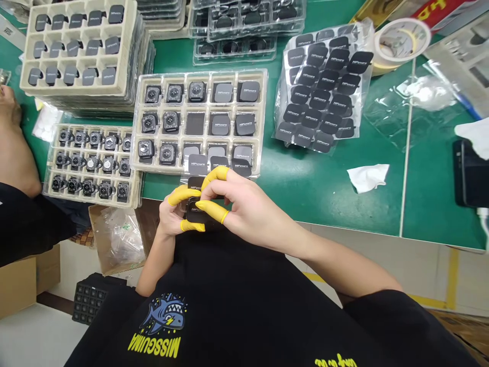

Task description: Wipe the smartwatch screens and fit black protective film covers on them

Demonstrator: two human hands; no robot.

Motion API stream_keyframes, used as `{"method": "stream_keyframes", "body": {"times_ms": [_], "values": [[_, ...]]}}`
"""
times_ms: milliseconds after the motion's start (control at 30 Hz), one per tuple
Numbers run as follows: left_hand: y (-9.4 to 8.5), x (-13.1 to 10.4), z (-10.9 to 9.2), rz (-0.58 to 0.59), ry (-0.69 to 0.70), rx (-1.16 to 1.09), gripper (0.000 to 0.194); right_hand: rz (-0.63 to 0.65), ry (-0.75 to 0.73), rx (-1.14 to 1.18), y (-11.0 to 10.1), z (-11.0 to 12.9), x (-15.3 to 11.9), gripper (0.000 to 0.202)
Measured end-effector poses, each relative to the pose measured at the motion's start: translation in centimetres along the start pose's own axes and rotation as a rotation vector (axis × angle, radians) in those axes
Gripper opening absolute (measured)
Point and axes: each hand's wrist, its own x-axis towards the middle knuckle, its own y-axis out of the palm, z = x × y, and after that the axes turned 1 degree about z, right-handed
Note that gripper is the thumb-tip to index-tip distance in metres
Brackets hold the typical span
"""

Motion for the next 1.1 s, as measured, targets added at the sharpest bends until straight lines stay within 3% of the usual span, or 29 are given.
{"method": "stream_keyframes", "body": {"times_ms": [67, 167, 400, 600, 700, 867, 1100], "values": [[0.0, 0.0, -0.1, -0.006, -0.012, -0.001, 0.073, -0.043, 0.014, -0.028, 0.2, 0.0, -0.3, 0.002], [-0.1, 0.0, -0.4, -0.032, -0.045, 0.011, 0.074, -0.076, 0.068, -0.043, 0.3, 0.2, -1.0, 0.021], [0.5, -0.4, -0.1, -0.106, -0.053, -0.062, 0.072, 0.081, 0.231, 0.009, 0.4, 0.6, -1.1, 0.043], [0.7, -0.8, -0.4, -0.087, -0.071, -0.054, 0.072, 0.151, 0.337, 0.183, 1.5, 0.1, -0.3, 0.053], [0.6, -0.7, -0.8, -0.085, -0.025, -0.034, 0.071, 0.135, 0.370, 0.266, 2.3, -0.4, -0.1, 0.049], [0.5, -0.7, -1.5, -0.098, 0.007, 0.079, 0.072, 0.058, 0.311, 0.202, 3.2, -1.0, 0.0, 0.026], [-0.2, -1.6, -3.5, -0.114, 0.040, 0.405, 0.063, 0.167, 0.283, 0.177, 3.2, -0.6, 0.6, 0.015]]}}
